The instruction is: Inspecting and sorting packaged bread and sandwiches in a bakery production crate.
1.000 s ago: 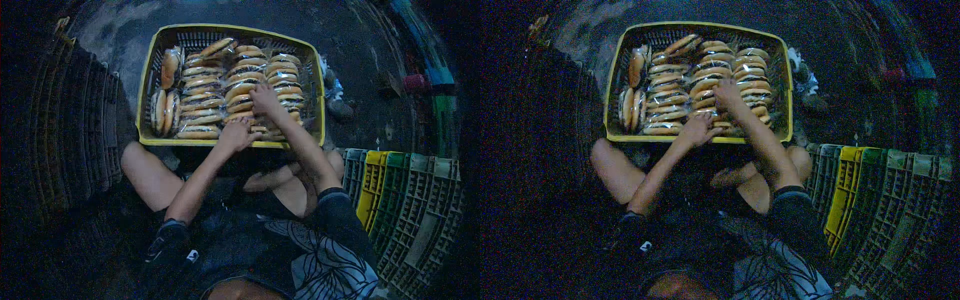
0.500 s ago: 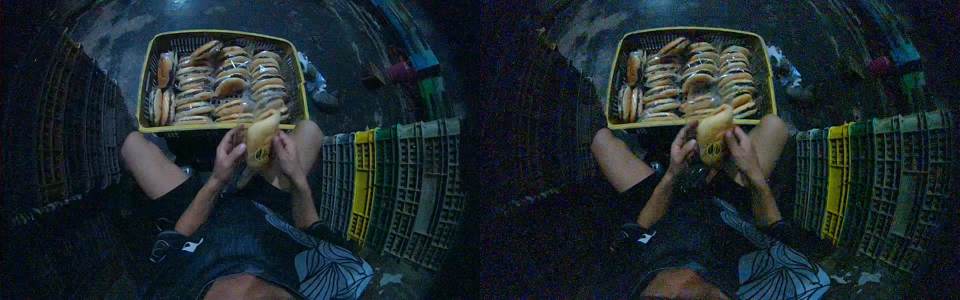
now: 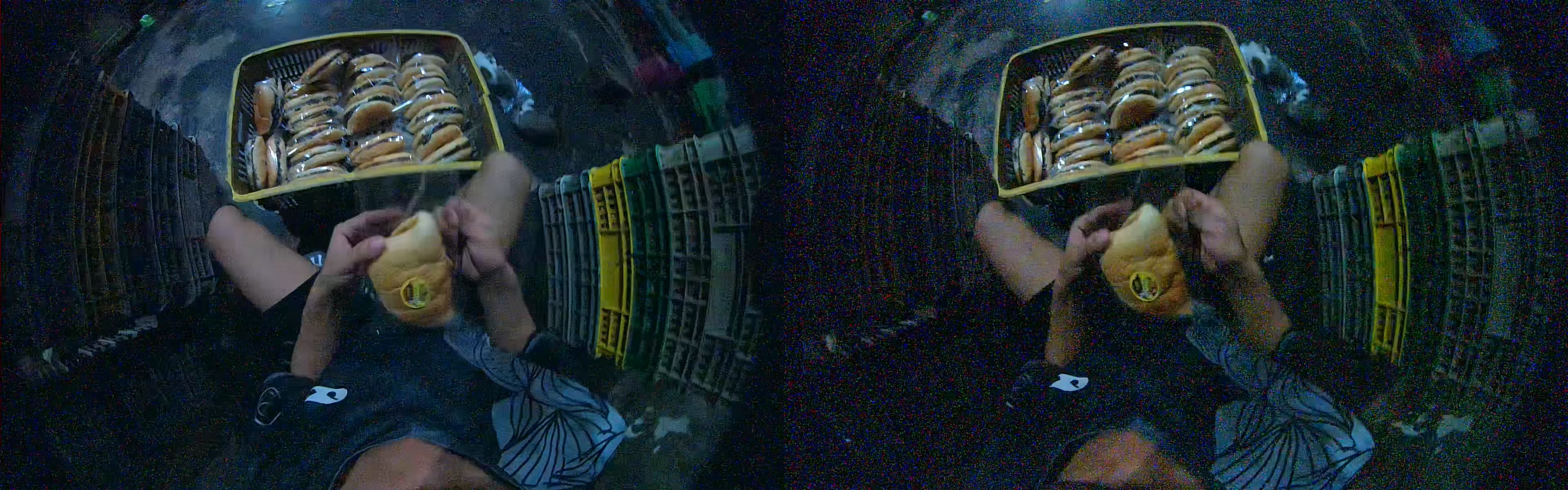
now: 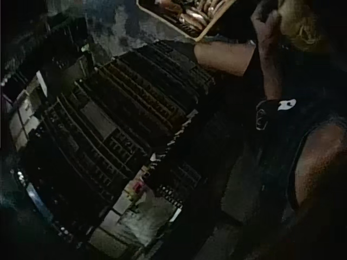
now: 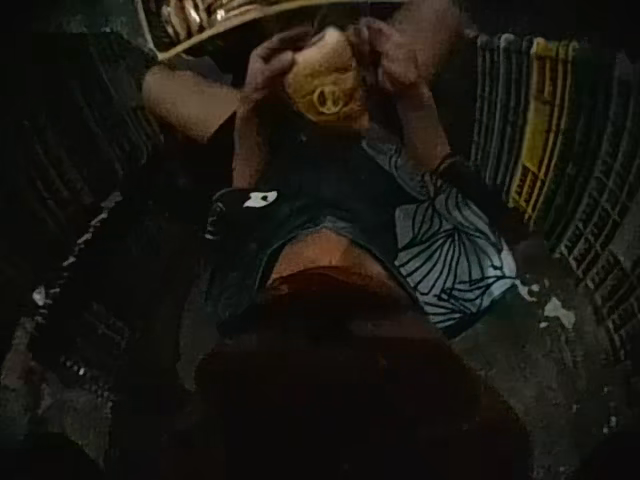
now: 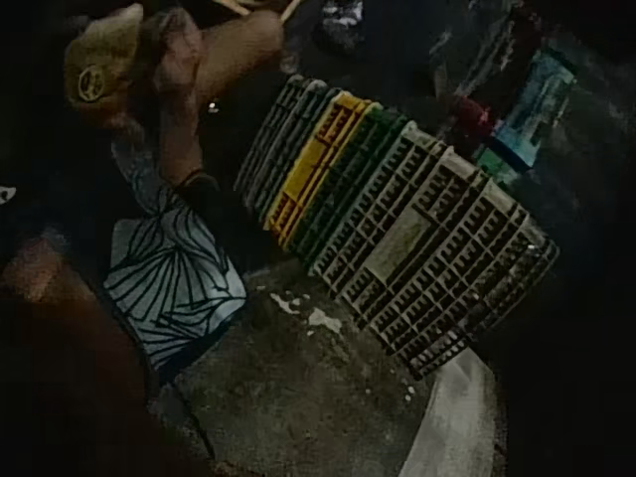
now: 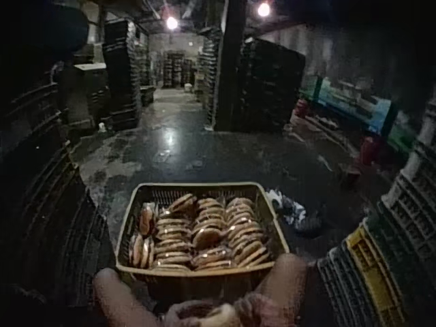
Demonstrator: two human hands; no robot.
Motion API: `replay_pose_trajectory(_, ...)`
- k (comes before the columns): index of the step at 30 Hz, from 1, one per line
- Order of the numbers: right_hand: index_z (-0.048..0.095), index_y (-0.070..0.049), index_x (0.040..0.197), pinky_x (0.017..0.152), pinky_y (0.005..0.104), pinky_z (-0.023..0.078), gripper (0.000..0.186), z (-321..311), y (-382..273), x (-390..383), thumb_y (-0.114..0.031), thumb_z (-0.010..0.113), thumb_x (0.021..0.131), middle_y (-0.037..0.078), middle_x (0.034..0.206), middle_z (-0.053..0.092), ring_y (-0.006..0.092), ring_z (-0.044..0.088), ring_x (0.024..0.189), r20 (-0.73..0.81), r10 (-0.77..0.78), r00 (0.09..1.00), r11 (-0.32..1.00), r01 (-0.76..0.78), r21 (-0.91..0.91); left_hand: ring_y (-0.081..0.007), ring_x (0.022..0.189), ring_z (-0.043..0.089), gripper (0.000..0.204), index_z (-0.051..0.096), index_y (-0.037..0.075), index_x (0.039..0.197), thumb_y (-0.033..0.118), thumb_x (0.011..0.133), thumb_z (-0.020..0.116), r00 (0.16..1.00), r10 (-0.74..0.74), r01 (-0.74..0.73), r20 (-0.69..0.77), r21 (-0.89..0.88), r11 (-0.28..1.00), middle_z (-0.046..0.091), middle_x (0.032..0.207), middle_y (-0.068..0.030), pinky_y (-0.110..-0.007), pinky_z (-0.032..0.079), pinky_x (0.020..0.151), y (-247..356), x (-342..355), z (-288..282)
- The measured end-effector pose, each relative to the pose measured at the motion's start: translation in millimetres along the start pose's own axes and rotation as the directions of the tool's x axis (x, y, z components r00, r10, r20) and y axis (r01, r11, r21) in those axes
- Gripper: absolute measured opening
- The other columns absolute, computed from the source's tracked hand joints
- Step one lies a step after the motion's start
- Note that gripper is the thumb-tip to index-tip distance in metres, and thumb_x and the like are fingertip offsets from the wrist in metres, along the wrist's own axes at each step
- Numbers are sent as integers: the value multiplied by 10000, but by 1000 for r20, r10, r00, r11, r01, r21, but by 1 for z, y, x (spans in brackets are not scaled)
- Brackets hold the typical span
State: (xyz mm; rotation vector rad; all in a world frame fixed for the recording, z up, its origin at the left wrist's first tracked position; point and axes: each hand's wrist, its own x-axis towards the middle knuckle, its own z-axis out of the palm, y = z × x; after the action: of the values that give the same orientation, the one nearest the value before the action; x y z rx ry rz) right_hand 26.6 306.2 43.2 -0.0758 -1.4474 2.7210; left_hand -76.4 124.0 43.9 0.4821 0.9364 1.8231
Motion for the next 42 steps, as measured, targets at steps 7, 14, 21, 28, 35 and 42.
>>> replay_pose_trajectory(7, 518, -4, 952, 651, 241, 424, 234, 22, 19, 13, -178, 529, 796, 34, 831, 544, 104, 500, 761, -237, 340, 910, 913, -379, -148, -139, 829, 541, 198, 506, -11, 954, 105, 795, 530, 835, 314, -291, -452, 122, 949, 579, 885, -90, -244, 431, 735, -29, 1, 20)
replay_pose_trajectory(14, 531, 9, 974, 706, 253, 416, 263, 38, -12, 18, -179, 550, 791, 20, 772, 555, 94, 512, 768, 25, -1, 1000, 952, 9, -306, -135, 771, 538, 309, 466, -17, 1042, 70, 763, 568, 887, 395, -416, -240, -46, 908, 572, 847, -105, -246, 439, 696, -36, -4, 9)
replay_pose_trajectory(21, 517, 3, 876, 670, 244, 433, 206, 39, 7, 19, -153, 583, 759, 61, 757, 563, 135, 541, 702, -196, -256, 947, 762, 73, -643, -123, 777, 525, 167, 496, -34, 878, 86, 780, 557, 862, 350, -67, -366, 603, 795, 545, 843, -85, -227, 432, 685, -24, 11, 23)
replay_pose_trajectory(28, 552, -26, 739, 607, 328, 439, 113, 38, -3, 28, -111, 602, 684, 124, 748, 546, 253, 551, 692, 44, -267, 963, 466, 169, -868, -158, 755, 562, 309, 416, 5, 1041, -10, 756, 534, 842, 476, -148, -253, 741, 656, 560, 859, -99, -229, 440, 694, -13, 1, 22)
replay_pose_trajectory(35, 568, -36, 856, 652, 329, 425, 158, 23, 31, -12, -131, 558, 729, 109, 759, 508, 264, 524, 758, -3, 66, 998, 393, -29, -919, -174, 757, 515, 220, 530, -20, 852, 188, 821, 464, 994, 57, 83, -90, 991, 109, 541, 793, -123, -247, 386, 717, -31, -12, -1)
replay_pose_trajectory(42, 449, -5, 1001, 700, 345, 423, 402, 4, 42, -44, -280, 575, 737, 124, 863, 490, 276, 533, 765, -231, 133, 964, 349, -263, -899, -154, 790, 504, 276, 518, -10, 863, 241, 860, 403, 959, 220, 12, -177, 804, 594, 517, 874, -97, -259, 386, 755, -88, -6, 12)
